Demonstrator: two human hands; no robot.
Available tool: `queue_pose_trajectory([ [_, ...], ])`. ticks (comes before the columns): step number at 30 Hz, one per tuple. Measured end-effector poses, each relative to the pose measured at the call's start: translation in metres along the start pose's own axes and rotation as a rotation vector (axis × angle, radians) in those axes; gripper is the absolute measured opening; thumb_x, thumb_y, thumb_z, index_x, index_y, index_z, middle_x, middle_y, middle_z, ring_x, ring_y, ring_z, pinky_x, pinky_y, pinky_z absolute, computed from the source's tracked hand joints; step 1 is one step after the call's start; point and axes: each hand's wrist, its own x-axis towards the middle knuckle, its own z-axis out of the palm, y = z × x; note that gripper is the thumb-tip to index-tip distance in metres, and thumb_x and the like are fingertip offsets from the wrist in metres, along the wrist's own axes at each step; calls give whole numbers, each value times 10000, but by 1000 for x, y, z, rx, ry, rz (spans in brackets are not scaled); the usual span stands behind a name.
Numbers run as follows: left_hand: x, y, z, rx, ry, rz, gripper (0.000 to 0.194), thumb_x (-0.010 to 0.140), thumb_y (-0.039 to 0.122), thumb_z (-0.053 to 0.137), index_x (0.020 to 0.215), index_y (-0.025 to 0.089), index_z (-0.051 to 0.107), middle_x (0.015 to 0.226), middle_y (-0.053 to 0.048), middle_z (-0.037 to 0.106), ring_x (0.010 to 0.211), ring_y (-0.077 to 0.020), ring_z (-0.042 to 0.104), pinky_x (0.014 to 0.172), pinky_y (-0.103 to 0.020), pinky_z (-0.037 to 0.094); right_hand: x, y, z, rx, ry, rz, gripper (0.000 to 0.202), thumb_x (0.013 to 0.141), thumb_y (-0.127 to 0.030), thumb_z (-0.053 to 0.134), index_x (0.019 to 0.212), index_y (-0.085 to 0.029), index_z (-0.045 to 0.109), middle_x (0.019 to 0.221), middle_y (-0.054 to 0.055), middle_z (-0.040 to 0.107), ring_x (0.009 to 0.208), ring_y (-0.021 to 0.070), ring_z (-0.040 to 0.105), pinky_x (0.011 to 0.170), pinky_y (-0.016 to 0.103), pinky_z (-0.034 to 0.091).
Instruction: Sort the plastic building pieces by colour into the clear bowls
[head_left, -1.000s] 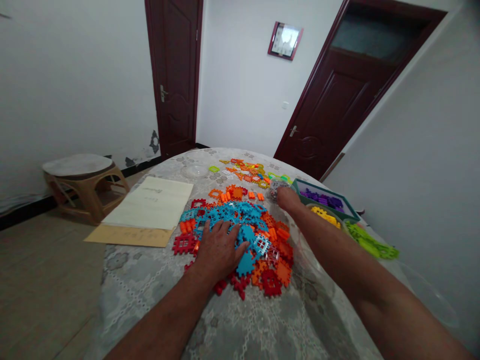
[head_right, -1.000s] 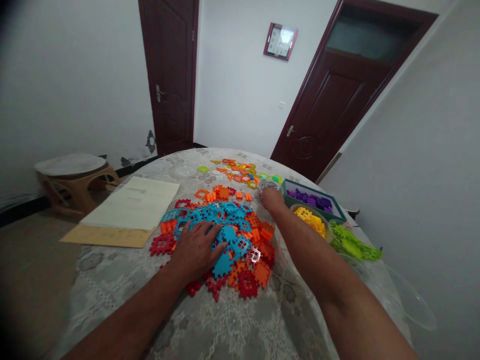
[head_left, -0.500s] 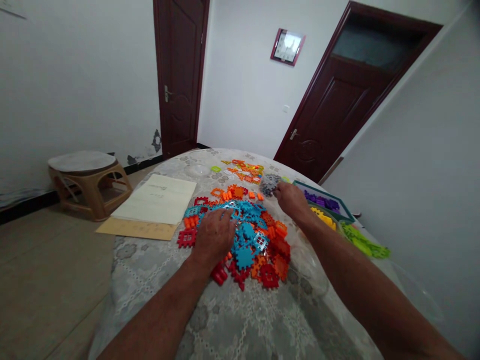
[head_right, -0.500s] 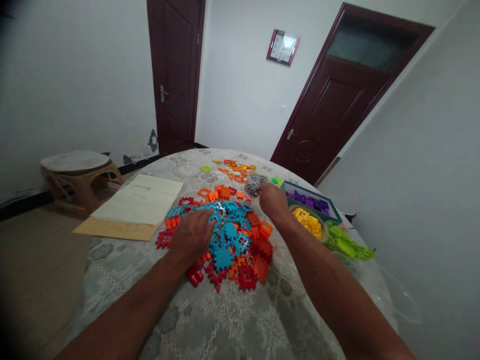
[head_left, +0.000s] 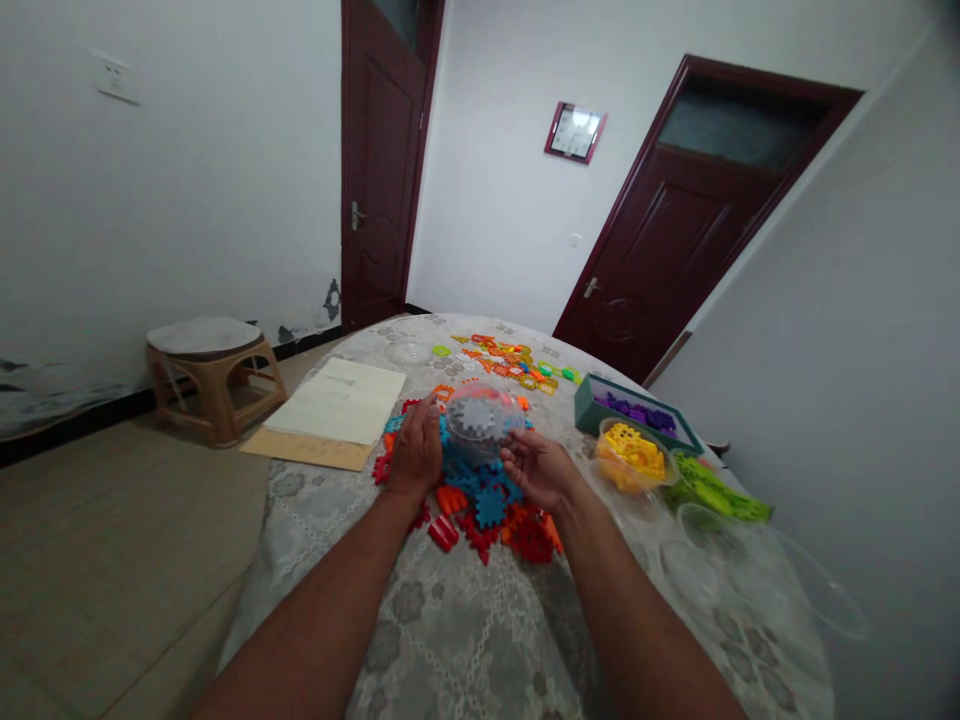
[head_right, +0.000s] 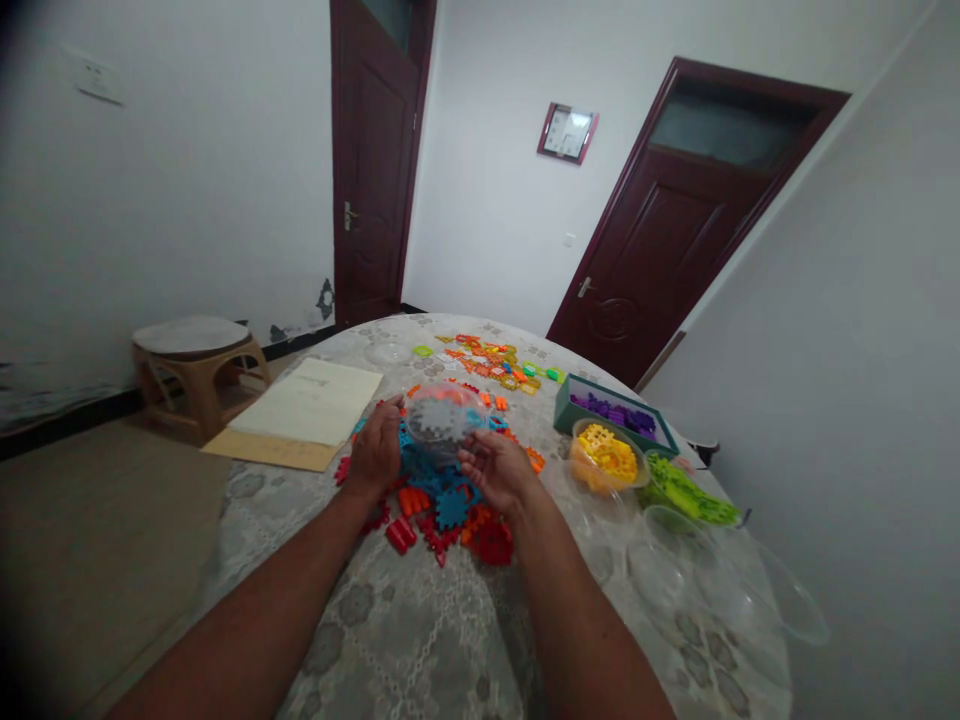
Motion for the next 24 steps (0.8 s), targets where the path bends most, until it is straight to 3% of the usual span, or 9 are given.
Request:
queue_pose_trajectory([
  [6, -4, -16, 11, 110, -23, 253, 431, 1115, 305, 309, 1319, 191, 671, 1340, -156, 725, 1321, -271, 647, 1179, -508, 511, 5, 3, -4, 156, -19, 64, 91, 958, -95, 595, 908, -159, 638, 695, 1, 711, 522, 77, 663, 490, 126, 551],
  [11, -6, -18, 14, 208, -33, 329, 399, 1115, 284, 328, 1296, 186, 669, 1293, -149, 738, 1270, -282, 667, 1163, -536, 520, -8, -14, -5, 236, -90, -16, 75, 900, -107, 670, 880, -176, 652, 765, -2, 722, 560, 80, 654, 504, 143, 559],
  [14, -6, -11, 10, 234, -52, 365, 365, 1110, 296, 373, 1265, 174, 680, 1282, -162, 740, 1261, -300, 669, 1144, -544, 525, -29, -24, -6, 193, -69, -252, 65, 880, -181, 740, 891, -192, 678, 808, -6, 734, 595, 96, 669, 512, 171, 562],
  [19, -9, 17, -3, 186, -107, 357, 337, 1063, 374, 546, 1324, 194, 661, 1299, -145, 728, 1270, -296, 658, 1151, -499, 516, -73, -16, -21, -173, 202, -864, 205, 912, -371, 804, 1006, -216, 709, 982, 16, 769, 764, 146, 749, 644, 252, 606],
  [24, -22, 44, -6, 216, -348, 479, 312, 1028, 383, 617, 1293, 241, 697, 1312, -119, 722, 1268, -298, 647, 1188, -522, 470, -104, 27, -56, -527, 468, -1097, 249, 1016, -425, 695, 1096, -190, 718, 1087, 81, 766, 897, 207, 761, 802, 374, 627],
])
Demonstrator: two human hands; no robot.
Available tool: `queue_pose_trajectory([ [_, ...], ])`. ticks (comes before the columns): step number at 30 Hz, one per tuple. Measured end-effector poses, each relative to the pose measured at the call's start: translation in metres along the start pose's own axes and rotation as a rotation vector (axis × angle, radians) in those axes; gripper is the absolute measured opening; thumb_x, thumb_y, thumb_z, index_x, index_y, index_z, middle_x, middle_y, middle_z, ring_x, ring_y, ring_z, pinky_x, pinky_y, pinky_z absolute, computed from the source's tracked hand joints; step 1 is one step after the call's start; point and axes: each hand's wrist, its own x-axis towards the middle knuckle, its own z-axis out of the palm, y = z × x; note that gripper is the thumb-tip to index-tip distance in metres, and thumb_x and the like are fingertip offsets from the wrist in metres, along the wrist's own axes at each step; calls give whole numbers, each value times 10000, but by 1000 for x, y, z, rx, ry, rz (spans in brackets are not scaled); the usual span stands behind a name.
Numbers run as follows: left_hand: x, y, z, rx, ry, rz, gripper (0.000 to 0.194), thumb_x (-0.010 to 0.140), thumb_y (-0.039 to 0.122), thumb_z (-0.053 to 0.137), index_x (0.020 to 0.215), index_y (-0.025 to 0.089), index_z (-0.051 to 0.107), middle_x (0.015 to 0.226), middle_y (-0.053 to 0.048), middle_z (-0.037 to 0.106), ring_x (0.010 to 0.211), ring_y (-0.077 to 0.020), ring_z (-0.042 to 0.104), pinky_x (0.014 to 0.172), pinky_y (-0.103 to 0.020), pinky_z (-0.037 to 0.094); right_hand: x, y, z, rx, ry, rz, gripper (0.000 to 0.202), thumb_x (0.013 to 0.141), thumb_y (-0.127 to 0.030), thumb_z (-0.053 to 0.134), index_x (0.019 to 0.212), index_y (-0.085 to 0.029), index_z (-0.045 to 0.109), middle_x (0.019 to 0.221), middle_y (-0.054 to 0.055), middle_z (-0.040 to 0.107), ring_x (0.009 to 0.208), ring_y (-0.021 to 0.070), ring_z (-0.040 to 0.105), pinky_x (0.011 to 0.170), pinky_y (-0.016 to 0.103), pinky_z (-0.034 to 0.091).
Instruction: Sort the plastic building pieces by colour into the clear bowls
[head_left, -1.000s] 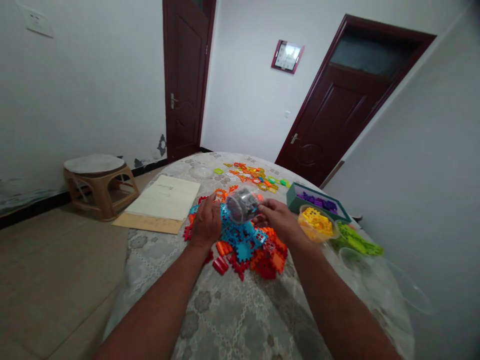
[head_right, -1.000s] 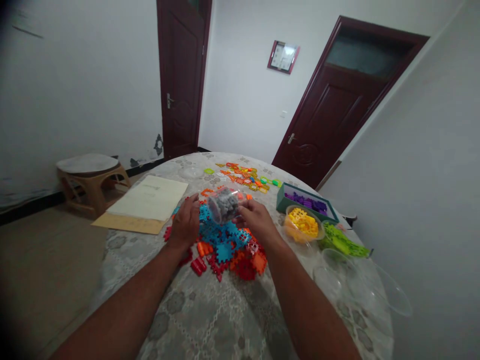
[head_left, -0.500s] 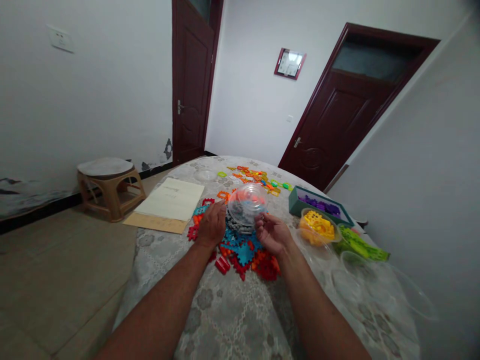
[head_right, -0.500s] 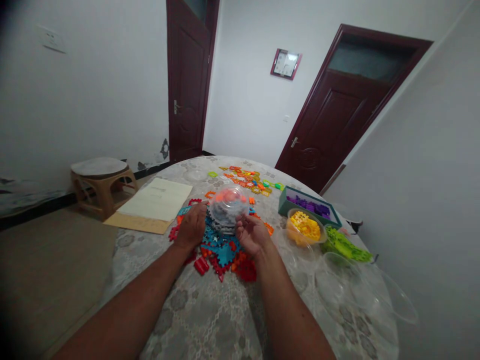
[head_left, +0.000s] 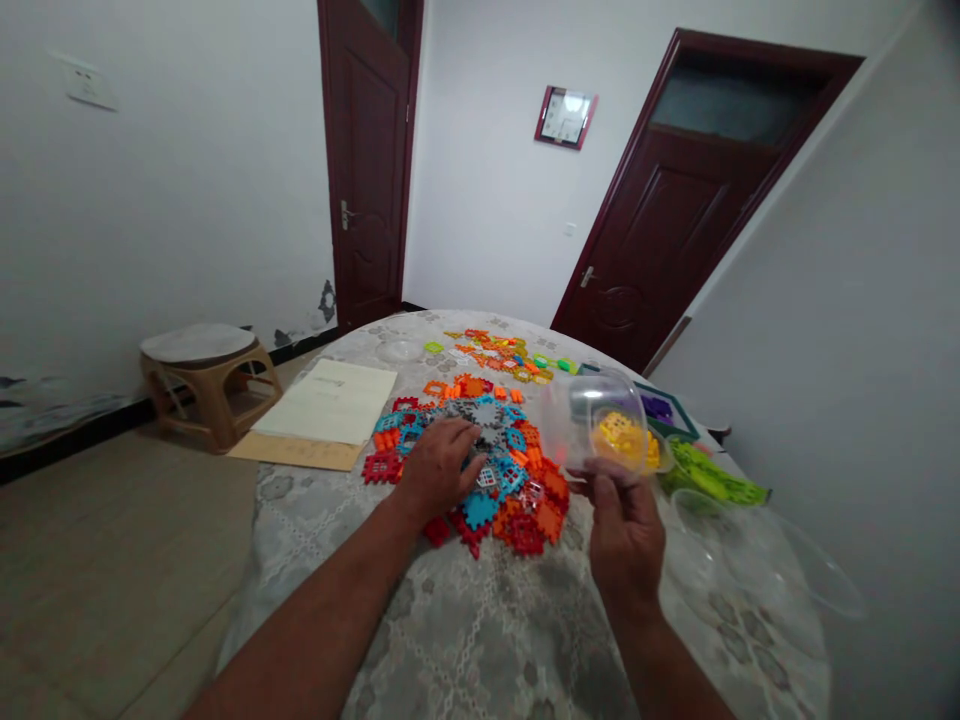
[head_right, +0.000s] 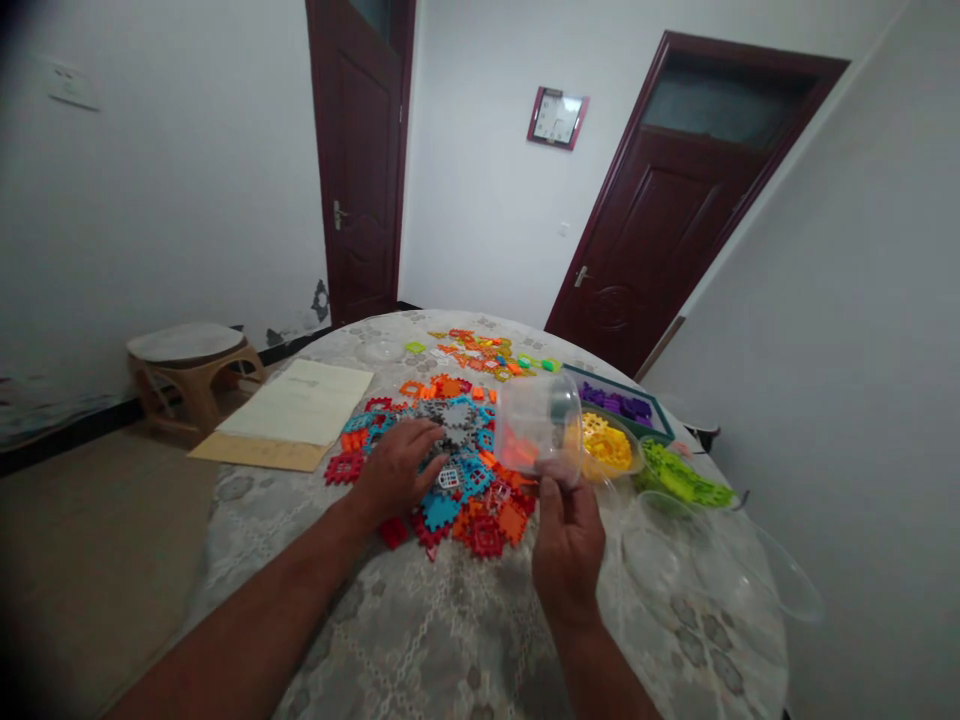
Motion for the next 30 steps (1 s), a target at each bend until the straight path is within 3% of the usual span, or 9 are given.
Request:
queue_pose_trajectory([
  [4, -1, 10, 8, 71, -133, -21, 353, 1022, 376, 617, 1332, 227, 695, 1388, -140, 690, 1309, -319, 624, 1183, -549, 461, -20, 15, -14, -47, 80, -145, 170, 1031, -355, 661, 1126, -216, 684, 1200, 85, 734, 1065, 253, 740, 930, 463, 606],
  [8, 5, 10, 16, 105, -237, -55, 467, 1010, 423, 626, 1435, 229, 640, 1500, -145, 633, 1427, -327, 547, 1231, -541, 408, -16, 14, -18, -59, 74, -284, 93, 1045, -286, 612, 1111, -232, 650, 1202, 78, 728, 1147, 264, 715, 1031, 514, 560],
  [20, 65, -5, 42, 152, -636, -18, 622, 983, 614, 592, 1516, 292, 588, 1570, -128, 585, 1486, -350, 487, 1221, -523, 390, -2, -10, -31, 8, 148, -388, 146, 1051, -151, 562, 1141, -247, 624, 1233, 60, 705, 1160, 228, 721, 976, 447, 602],
  [24, 78, -11, 52, 134, -650, 36, 655, 966, 653, 596, 1507, 285, 595, 1544, -127, 607, 1471, -332, 506, 1222, -492, 388, 0, -11, -32, -22, 175, -370, 126, 1045, -164, 571, 1124, -248, 622, 1213, 55, 710, 1149, 224, 721, 957, 444, 614],
  [30, 77, -14, 55, 164, -538, 44, 627, 952, 671, 616, 1450, 290, 652, 1490, -134, 646, 1420, -330, 550, 1185, -496, 419, -3, -10, -30, -20, 148, -304, 92, 1059, -217, 563, 1130, -253, 609, 1227, 69, 709, 1148, 241, 718, 991, 480, 589],
])
